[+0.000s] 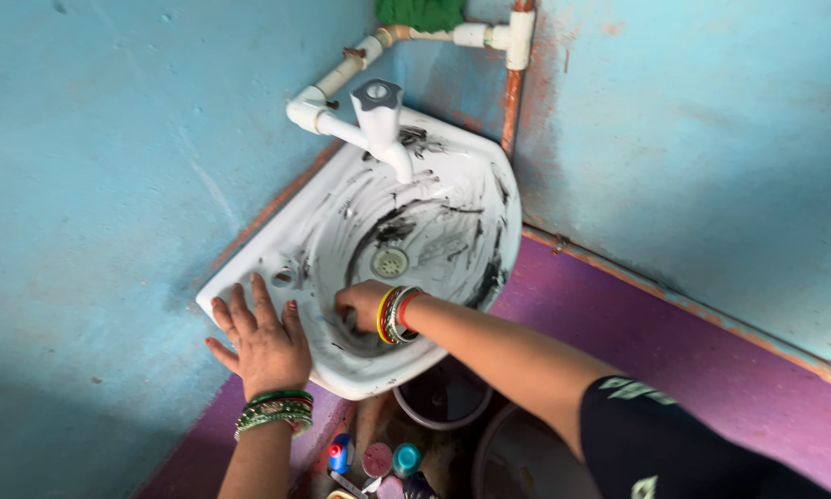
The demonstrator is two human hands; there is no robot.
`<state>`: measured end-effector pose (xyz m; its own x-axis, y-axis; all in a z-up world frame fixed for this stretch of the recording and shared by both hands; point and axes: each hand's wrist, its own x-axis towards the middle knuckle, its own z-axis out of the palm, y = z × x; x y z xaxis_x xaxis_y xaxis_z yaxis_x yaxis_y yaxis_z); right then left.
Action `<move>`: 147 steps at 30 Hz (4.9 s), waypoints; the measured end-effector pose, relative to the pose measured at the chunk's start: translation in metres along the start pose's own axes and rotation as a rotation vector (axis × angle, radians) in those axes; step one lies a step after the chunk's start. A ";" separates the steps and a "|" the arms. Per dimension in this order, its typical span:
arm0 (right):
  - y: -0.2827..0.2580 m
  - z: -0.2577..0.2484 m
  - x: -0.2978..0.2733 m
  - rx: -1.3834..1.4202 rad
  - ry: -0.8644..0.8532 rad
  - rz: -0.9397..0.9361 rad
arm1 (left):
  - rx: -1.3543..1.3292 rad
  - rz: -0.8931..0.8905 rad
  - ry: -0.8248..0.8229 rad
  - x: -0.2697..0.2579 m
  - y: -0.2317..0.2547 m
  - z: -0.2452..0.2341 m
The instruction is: The person cleans a wall-mounted white sink in a small room. They pour water from a green cup into a bucket, then use a blue bottle to apply liquid to the sink. The person scrubs the sink basin and faucet area with their hand and a cloth, repeatedly rinsing and wiping the surface.
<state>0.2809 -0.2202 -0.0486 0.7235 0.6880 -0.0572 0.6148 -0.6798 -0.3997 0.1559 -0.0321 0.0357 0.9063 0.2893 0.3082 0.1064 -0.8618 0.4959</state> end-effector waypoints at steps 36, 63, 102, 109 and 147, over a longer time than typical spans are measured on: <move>0.037 -0.068 -0.034 -0.301 -0.678 -0.144 | -0.062 -0.023 0.022 -0.002 0.008 -0.006; -0.104 -0.084 -0.084 0.162 -0.138 -0.074 | -0.299 -0.086 -0.051 0.005 -0.011 0.005; -0.119 -0.043 0.059 -0.199 0.121 0.149 | -0.791 -0.146 -0.254 -0.007 -0.038 -0.030; -0.098 -0.074 0.043 -0.008 0.294 -0.190 | -0.726 -0.053 -0.211 -0.009 -0.029 -0.032; -0.151 -0.055 -0.186 -0.330 0.218 -0.012 | 0.173 0.010 -0.258 -0.025 -0.002 -0.049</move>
<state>0.0710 -0.2593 0.0727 0.7436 0.6503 0.1555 0.6658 -0.7417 -0.0816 0.1129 -0.0169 0.0669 0.9791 0.1843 0.0855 0.1451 -0.9287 0.3412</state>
